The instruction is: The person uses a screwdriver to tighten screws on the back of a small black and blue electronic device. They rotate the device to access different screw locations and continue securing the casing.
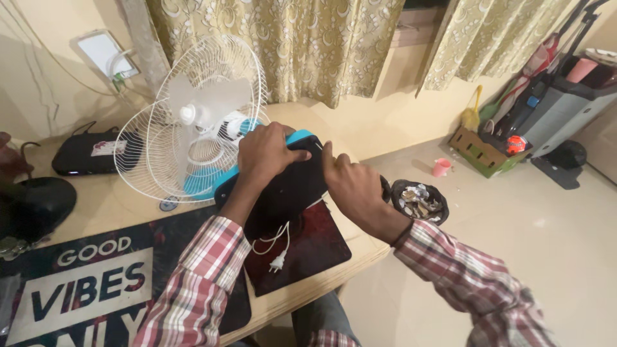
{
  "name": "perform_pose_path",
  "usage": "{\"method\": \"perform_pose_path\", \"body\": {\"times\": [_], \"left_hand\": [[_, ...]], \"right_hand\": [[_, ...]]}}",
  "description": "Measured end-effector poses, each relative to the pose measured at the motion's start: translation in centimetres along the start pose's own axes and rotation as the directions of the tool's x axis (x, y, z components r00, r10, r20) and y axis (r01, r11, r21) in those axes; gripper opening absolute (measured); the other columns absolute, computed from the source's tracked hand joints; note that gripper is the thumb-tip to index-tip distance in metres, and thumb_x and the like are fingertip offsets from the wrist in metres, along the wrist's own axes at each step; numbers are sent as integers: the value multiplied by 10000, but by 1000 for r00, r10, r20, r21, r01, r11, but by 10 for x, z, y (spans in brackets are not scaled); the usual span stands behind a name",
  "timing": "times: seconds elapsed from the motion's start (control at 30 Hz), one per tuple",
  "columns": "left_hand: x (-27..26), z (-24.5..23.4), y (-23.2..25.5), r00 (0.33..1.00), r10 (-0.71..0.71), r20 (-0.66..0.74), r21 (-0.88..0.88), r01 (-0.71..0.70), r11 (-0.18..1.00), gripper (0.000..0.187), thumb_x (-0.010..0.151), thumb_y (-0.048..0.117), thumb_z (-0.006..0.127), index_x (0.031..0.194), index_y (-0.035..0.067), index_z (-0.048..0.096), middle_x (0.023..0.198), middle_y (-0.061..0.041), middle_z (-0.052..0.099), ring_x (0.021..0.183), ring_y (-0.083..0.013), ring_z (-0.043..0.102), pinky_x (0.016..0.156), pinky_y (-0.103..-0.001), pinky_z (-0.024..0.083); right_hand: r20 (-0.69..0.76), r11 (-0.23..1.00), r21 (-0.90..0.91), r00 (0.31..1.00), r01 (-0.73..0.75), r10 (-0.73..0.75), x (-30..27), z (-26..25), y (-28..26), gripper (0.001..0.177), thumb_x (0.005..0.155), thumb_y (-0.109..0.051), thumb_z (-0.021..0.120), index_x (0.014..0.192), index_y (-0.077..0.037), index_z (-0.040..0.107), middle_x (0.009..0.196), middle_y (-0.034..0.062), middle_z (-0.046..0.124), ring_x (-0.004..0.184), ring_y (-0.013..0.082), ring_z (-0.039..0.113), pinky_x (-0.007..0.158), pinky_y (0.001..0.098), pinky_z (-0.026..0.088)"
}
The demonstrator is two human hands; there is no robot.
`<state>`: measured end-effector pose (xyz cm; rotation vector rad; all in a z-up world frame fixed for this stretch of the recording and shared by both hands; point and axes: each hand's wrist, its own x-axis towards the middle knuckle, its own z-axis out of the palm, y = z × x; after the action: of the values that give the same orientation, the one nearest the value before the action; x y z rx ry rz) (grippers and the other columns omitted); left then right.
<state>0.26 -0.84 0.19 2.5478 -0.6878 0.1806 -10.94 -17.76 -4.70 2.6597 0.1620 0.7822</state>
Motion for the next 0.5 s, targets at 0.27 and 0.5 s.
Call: {"method": "perform_pose_path", "body": {"times": [0.27, 0.5], "left_hand": [[-3, 20, 3, 999, 7, -43, -12, -8, 1000, 462, 681, 517, 893, 1041, 238, 814, 876, -119, 770, 857, -338, 735, 745, -470, 570], [3, 24, 3, 1000, -10, -27, -28, 10, 1000, 495, 663, 493, 902, 1062, 220, 800, 866, -118, 772, 830, -327, 744, 743, -461, 569]], "right_hand": [[71, 799, 563, 976, -211, 208, 2, 12, 8, 210, 1013, -219, 560, 1143, -63, 612, 703, 208, 680, 628, 448, 648, 523, 575, 471], [9, 498, 852, 955, -162, 295, -5, 50, 8, 236, 1086, -231, 600, 1181, -29, 679, 691, 163, 614, 602, 333, 600, 544, 431, 479]]}}
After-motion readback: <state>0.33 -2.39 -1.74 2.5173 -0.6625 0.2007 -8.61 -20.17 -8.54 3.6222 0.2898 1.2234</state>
